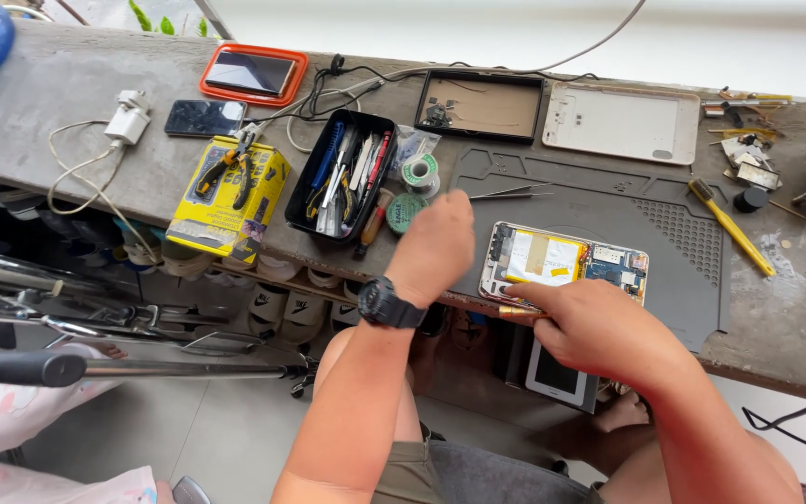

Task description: Repairing a smartphone by soldering internal components and assembling parts using precision tools like a soldering iron and tweezers.

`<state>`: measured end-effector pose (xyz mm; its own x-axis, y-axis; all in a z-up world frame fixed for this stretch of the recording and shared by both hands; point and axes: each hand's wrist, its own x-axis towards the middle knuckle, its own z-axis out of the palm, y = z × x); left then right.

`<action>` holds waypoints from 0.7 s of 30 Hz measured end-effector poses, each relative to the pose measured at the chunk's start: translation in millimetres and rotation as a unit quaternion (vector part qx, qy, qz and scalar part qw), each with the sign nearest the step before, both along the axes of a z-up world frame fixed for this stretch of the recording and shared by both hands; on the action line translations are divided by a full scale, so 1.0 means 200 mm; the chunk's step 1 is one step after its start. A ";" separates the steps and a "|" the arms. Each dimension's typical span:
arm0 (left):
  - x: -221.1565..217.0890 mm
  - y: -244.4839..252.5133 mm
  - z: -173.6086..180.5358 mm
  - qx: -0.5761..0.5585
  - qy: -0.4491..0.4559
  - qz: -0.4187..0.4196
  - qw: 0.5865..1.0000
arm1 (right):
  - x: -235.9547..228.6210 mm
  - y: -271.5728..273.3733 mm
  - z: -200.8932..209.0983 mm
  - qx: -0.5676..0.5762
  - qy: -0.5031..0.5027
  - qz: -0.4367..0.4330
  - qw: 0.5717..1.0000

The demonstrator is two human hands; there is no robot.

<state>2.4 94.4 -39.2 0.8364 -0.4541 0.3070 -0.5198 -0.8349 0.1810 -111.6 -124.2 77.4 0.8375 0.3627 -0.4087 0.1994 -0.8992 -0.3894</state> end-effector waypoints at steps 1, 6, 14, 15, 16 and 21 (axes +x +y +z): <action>0.01 0.04 0.05 -0.054 -0.004 0.005 0.999 | 0.00 -0.01 0.01 0.026 -0.011 -0.021 0.999; -0.07 0.21 0.30 -0.156 0.032 0.033 0.987 | 0.02 -0.05 0.01 0.046 -0.024 -0.061 0.997; -0.18 0.28 0.35 -0.033 0.155 0.108 0.981 | 0.04 -0.04 0.09 0.024 -0.023 -0.125 0.992; -0.19 0.29 0.35 0.019 0.162 0.125 0.979 | 0.04 -0.04 0.11 0.028 -0.022 -0.132 0.991; -0.20 0.29 0.34 0.070 0.170 0.141 0.973 | 0.04 -0.04 0.13 0.032 -0.020 -0.139 0.990; -0.25 0.26 0.40 0.069 0.154 0.080 0.982 | 0.06 -0.13 0.10 0.123 -0.054 -0.196 0.971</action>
